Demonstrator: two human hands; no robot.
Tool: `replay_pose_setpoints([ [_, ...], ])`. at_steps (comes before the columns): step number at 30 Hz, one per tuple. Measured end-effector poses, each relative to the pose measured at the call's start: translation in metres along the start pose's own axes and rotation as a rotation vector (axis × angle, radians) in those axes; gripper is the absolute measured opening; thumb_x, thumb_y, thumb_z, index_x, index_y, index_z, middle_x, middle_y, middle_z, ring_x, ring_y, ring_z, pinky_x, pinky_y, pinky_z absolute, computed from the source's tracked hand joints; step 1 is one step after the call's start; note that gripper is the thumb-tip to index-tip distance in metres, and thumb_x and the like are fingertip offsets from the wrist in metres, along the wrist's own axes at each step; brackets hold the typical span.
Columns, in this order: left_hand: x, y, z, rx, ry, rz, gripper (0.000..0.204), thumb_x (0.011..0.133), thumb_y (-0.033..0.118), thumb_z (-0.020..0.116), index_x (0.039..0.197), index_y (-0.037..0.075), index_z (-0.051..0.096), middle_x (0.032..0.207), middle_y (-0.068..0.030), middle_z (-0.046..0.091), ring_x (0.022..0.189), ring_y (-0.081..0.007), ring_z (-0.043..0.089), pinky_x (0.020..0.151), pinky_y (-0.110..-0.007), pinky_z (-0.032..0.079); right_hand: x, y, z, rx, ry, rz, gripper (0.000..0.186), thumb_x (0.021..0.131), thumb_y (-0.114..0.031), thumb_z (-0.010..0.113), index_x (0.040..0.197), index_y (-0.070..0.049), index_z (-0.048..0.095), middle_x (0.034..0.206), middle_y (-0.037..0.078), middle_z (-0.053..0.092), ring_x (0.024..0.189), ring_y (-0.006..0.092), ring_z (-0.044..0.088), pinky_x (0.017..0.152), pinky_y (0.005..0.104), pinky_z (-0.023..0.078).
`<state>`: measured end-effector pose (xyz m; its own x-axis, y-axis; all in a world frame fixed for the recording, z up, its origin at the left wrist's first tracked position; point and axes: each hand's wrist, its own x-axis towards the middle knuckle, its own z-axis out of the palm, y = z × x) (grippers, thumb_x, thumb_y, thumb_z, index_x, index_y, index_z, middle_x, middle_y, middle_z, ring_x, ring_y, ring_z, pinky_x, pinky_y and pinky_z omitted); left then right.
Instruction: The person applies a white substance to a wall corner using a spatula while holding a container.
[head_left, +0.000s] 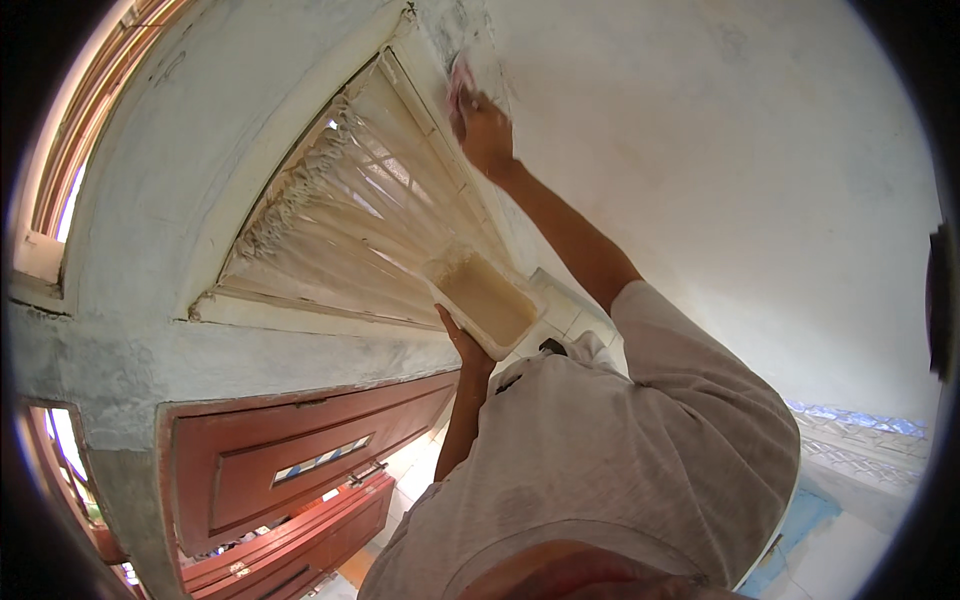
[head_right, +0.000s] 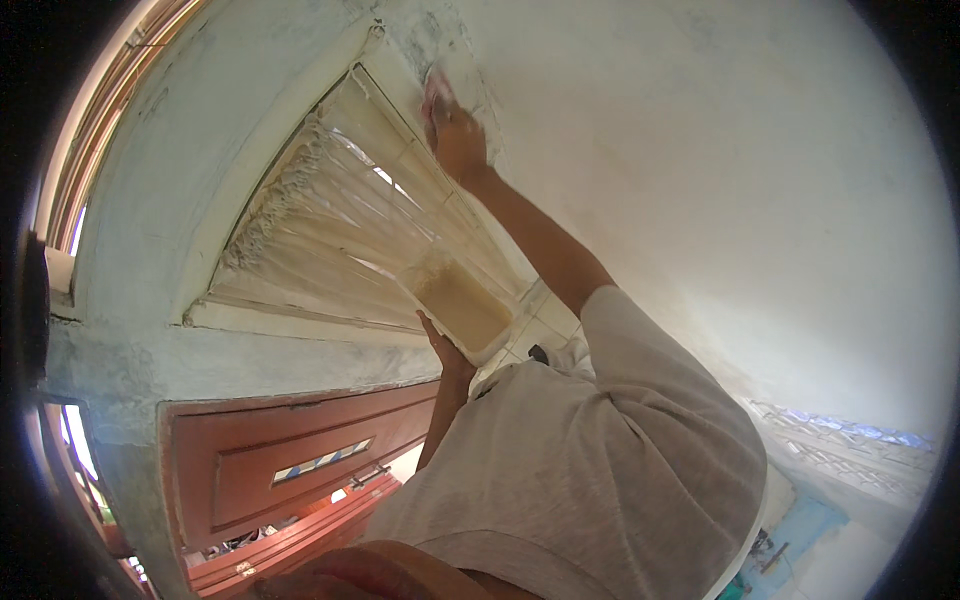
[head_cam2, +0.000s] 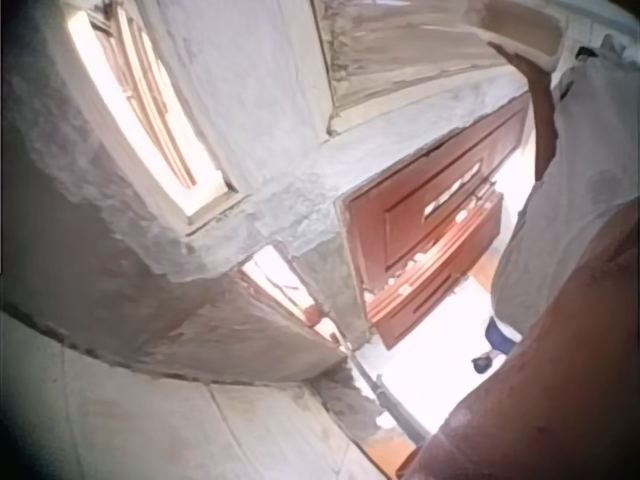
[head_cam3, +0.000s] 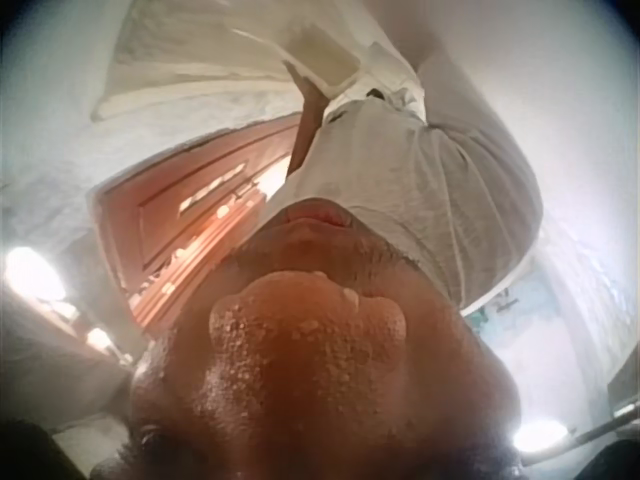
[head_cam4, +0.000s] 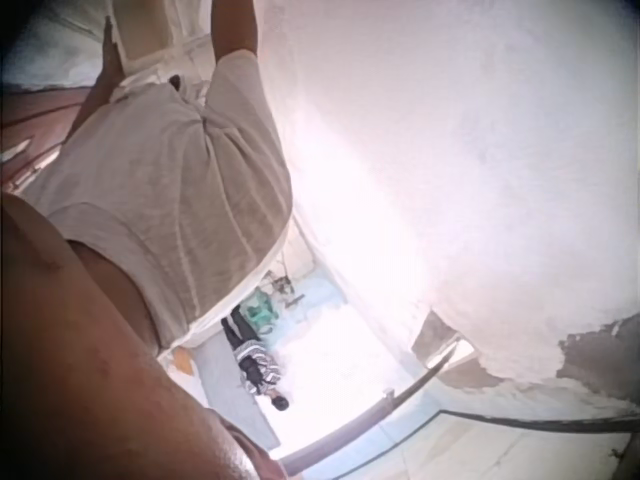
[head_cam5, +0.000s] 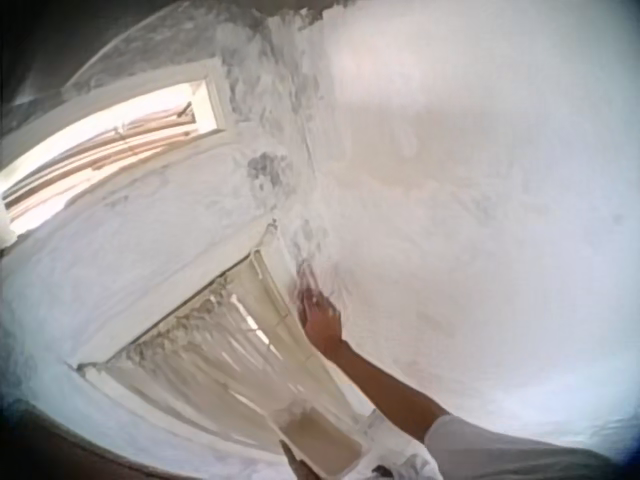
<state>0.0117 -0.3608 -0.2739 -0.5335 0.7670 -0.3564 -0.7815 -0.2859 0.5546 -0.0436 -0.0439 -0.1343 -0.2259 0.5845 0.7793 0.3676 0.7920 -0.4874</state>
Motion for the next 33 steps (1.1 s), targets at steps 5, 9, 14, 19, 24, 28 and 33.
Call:
replay_pose_setpoints([
  [5,-0.002,0.004,-0.013,0.049,0.011,0.073,0.077,0.103,0.070,0.034,0.156,0.014,0.039,0.148,-0.0088,0.051,0.132,-0.0268,0.053,0.109,-0.042,0.048,-0.076,0.003,-0.026,0.198,-0.015,-0.021,0.031,0.090,-0.018,0.067,0.118,-0.005,0.068,0.112,0.016,0.070,0.100,0.0345,0.069,0.082,0.0467,0.058],
  [9,-0.008,0.009,-0.007,0.061,0.024,0.097,0.078,0.104,0.070,0.033,0.157,0.014,0.038,0.148,-0.0089,0.050,0.132,-0.0265,0.052,0.110,-0.041,0.047,-0.063,0.060,-0.024,0.151,0.031,0.308,0.029,0.095,-0.018,0.063,0.119,-0.005,0.071,0.107,0.016,0.073,0.095,0.0367,0.071,0.084,0.0454,0.058],
  [14,-0.019,0.015,0.005,0.092,0.098,0.074,0.079,0.103,0.071,0.032,0.157,0.014,0.037,0.150,-0.0093,0.049,0.134,-0.0271,0.051,0.110,-0.041,0.047,-0.031,0.097,0.011,0.025,-0.004,0.304,0.026,0.095,-0.018,0.066,0.116,-0.002,0.073,0.100,0.020,0.073,0.083,0.0321,0.073,0.078,0.0426,0.058],
  [19,-0.018,0.013,-0.017,0.099,0.089,0.112,0.080,0.103,0.072,0.032,0.158,0.014,0.036,0.152,-0.0100,0.047,0.135,-0.0279,0.049,0.111,-0.042,0.046,-0.041,0.024,0.016,0.017,-0.039,0.254,0.033,0.095,-0.012,0.063,0.126,-0.002,0.068,0.095,0.015,0.071,0.078,0.0316,0.071,0.070,0.0418,0.058],
  [24,-0.016,0.013,-0.018,0.085,0.103,0.061,0.079,0.103,0.072,0.032,0.158,0.015,0.036,0.151,-0.0098,0.049,0.135,-0.0284,0.050,0.110,-0.042,0.047,-0.078,0.006,-0.003,0.109,-0.003,0.044,0.029,0.098,-0.010,0.062,0.125,-0.003,0.069,0.095,0.015,0.072,0.074,0.0293,0.071,0.067,0.0401,0.058],
  [28,-0.019,0.012,-0.005,0.157,0.113,0.133,0.079,0.103,0.071,0.032,0.157,0.015,0.037,0.150,-0.0097,0.050,0.134,-0.0284,0.052,0.109,-0.043,0.048,-0.055,0.039,-0.029,0.189,0.003,0.248,0.028,0.098,-0.019,0.060,0.119,-0.002,0.070,0.105,0.022,0.072,0.085,0.0404,0.070,0.077,0.0476,0.057],
  [33,-0.015,0.011,-0.009,0.033,0.023,0.075,0.078,0.103,0.071,0.033,0.156,0.015,0.039,0.149,-0.0088,0.051,0.133,-0.0284,0.053,0.110,-0.044,0.048,0.030,0.027,-0.027,0.097,0.087,0.115,0.034,0.094,-0.020,0.065,0.122,0.000,0.068,0.105,0.023,0.070,0.090,0.0405,0.070,0.080,0.0504,0.057],
])
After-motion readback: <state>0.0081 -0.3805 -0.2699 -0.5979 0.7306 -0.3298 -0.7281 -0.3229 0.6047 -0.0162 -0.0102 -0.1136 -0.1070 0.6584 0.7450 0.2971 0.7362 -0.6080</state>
